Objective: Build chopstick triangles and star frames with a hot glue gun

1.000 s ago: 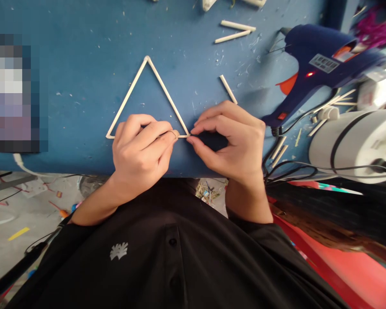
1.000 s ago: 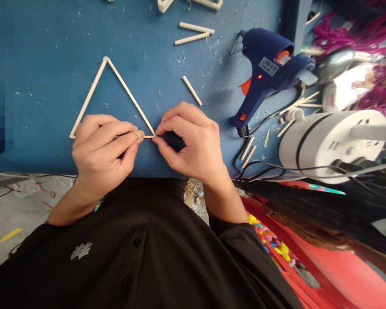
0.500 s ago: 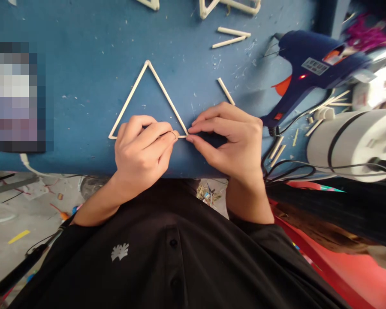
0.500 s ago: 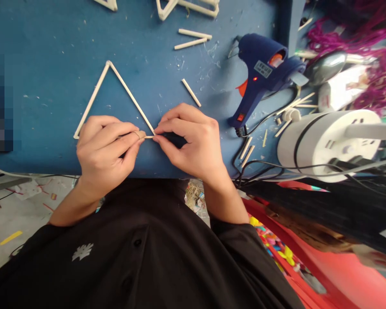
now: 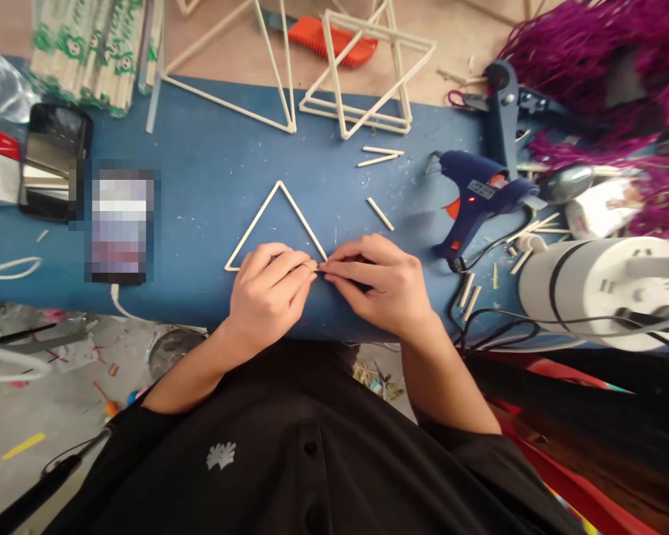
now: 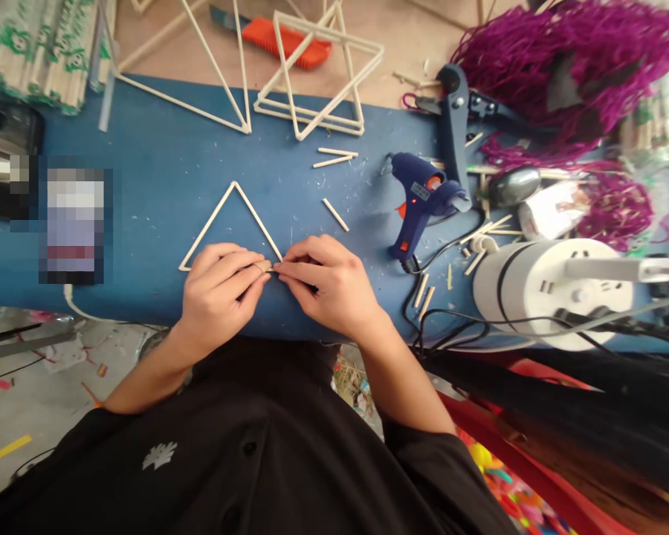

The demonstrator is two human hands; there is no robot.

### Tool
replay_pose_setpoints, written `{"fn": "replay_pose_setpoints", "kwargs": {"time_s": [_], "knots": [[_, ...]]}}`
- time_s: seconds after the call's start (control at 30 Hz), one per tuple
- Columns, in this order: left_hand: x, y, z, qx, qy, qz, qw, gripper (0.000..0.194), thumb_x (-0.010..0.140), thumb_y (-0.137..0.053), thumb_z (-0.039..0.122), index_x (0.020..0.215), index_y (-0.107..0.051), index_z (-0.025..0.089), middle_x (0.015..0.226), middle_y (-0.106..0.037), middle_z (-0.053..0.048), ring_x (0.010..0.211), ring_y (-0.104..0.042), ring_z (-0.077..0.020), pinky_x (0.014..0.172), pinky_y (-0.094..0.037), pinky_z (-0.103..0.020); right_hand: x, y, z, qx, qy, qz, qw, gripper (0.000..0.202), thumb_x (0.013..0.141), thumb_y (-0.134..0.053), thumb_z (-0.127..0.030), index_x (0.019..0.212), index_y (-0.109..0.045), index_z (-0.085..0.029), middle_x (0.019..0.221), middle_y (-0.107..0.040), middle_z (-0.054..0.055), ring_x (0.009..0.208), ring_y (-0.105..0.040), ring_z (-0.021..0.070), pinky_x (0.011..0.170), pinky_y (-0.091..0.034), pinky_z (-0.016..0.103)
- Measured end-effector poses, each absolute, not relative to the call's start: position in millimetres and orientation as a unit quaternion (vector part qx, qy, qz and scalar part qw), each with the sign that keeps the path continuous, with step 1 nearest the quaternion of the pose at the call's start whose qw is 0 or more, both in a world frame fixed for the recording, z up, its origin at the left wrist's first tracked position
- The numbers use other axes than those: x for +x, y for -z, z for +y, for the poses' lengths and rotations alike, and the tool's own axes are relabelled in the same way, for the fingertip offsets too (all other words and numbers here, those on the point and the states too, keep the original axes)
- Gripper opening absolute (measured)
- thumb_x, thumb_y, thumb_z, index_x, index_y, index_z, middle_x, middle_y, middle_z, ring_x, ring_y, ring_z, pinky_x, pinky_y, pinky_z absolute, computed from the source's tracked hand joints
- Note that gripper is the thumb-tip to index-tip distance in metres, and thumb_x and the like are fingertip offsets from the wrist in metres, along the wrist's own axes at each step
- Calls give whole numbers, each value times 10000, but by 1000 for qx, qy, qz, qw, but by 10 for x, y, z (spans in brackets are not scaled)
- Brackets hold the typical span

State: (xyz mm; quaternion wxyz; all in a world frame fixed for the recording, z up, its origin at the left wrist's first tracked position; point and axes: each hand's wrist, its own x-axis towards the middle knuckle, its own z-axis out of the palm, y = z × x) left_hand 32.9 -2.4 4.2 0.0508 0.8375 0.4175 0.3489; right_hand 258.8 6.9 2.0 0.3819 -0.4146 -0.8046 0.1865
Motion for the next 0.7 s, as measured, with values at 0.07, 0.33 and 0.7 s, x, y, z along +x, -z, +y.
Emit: {"fn": "replay_pose_setpoints", "kwargs": {"time_s": [0.07, 0.33, 0.7], "knots": [[243, -100, -63, 830, -364, 422, 30, 205, 992, -775, 126, 1179, -791, 208, 1151, -863, -84, 999, -749, -259, 909, -637, -439, 2562, -1, 59, -415, -174, -809, 378, 193, 976, -765, -135, 1066, -877, -264, 1008, -829, 54, 863, -736, 189, 809, -634, 371], [-359, -168, -160, 790, -336, 512, -20, 329, 937, -843, 194, 1257, -789, 249, 1238, -847, -103, 1089, -780, -310, 979, -646, -484, 2471, 38, 0, -417, -65, -843, 334, 162, 1028, -631, -100, 1075, -744, -206, 1006, -749, 111, 879, -677, 243, 812, -630, 416], [-363, -72, -180, 781, -402, 478, -4, 228, 993, -733, 63, 1108, -814, 243, 1076, -882, -46, 946, -866, -226, 884, -726, -356, 2460, -43, -17, -451, -117, -777, 423, 161, 1048, -628, -127, 1095, -714, -254, 1018, -770, 71, 936, -766, 214, 841, -668, 377]]}}
